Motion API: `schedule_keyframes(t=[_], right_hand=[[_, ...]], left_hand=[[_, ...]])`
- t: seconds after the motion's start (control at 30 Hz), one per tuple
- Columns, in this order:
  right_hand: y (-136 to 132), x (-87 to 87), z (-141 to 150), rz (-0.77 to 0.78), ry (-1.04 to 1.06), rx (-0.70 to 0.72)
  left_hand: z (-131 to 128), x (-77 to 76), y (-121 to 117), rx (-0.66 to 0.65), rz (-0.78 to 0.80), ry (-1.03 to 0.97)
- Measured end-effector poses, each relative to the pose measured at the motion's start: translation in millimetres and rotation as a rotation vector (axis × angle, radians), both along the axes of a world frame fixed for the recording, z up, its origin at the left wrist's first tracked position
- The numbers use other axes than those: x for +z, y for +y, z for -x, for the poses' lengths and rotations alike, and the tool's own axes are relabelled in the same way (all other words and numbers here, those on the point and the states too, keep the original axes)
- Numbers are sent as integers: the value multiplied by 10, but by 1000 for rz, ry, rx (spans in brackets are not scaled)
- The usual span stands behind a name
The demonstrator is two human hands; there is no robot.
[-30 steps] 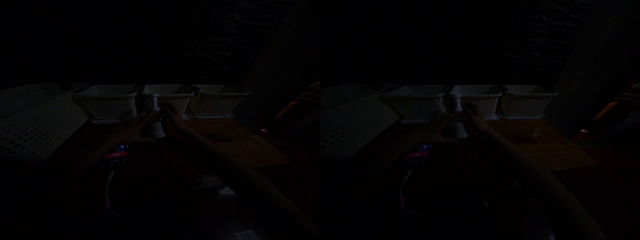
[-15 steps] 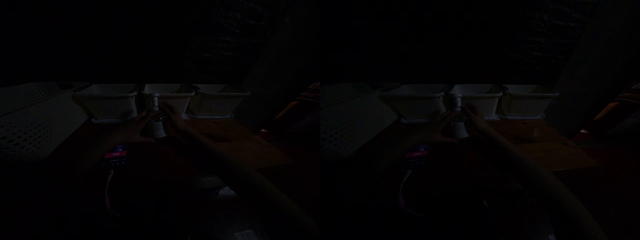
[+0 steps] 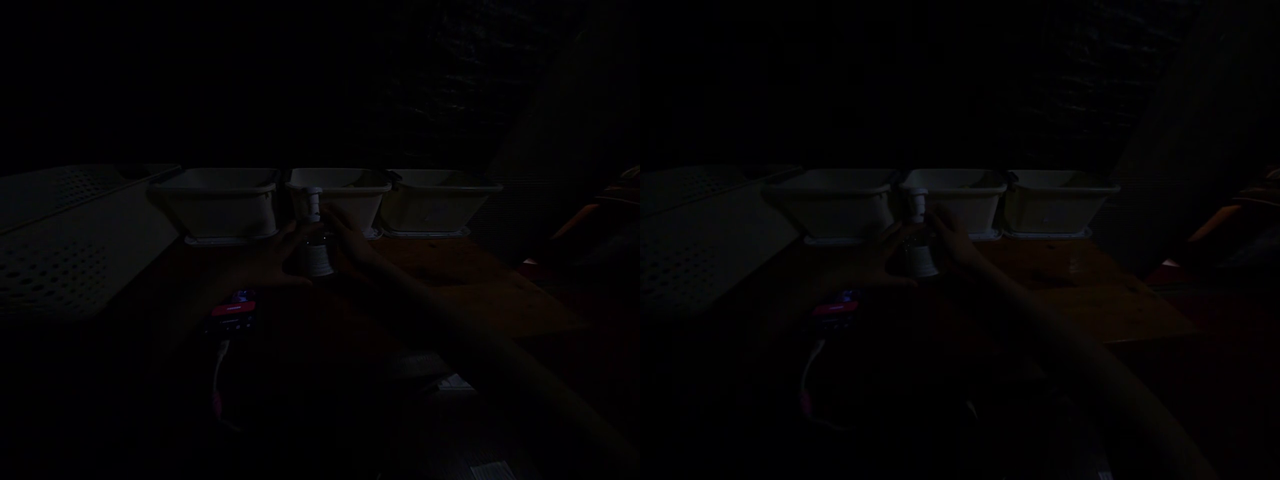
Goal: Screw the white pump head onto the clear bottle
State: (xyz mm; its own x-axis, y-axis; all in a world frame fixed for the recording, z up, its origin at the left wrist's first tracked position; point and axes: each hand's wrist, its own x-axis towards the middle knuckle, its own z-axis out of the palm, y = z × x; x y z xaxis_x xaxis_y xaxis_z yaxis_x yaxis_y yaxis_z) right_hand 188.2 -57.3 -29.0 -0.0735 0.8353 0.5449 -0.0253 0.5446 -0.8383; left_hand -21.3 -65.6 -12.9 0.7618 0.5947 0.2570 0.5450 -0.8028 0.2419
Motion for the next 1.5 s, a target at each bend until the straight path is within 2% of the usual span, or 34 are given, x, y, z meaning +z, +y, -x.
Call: schedule_keyframes(t=[0.6, 0.77, 1.0, 1.27, 1.5], right_hand=[[-16, 24, 6, 61, 34, 18], [-10, 19, -3, 62, 40, 13], [-24, 34, 6, 85, 57, 11], [-22, 42, -3, 129, 59, 42], [-11, 26, -11, 72, 62, 57]], left_hand=[[-15, 12, 1, -45, 0, -6], [-15, 16, -18, -10, 8, 6], [-19, 34, -23, -41, -13, 17], [-10, 0, -8, -12, -35, 32], [-8, 2, -11, -2, -31, 59]])
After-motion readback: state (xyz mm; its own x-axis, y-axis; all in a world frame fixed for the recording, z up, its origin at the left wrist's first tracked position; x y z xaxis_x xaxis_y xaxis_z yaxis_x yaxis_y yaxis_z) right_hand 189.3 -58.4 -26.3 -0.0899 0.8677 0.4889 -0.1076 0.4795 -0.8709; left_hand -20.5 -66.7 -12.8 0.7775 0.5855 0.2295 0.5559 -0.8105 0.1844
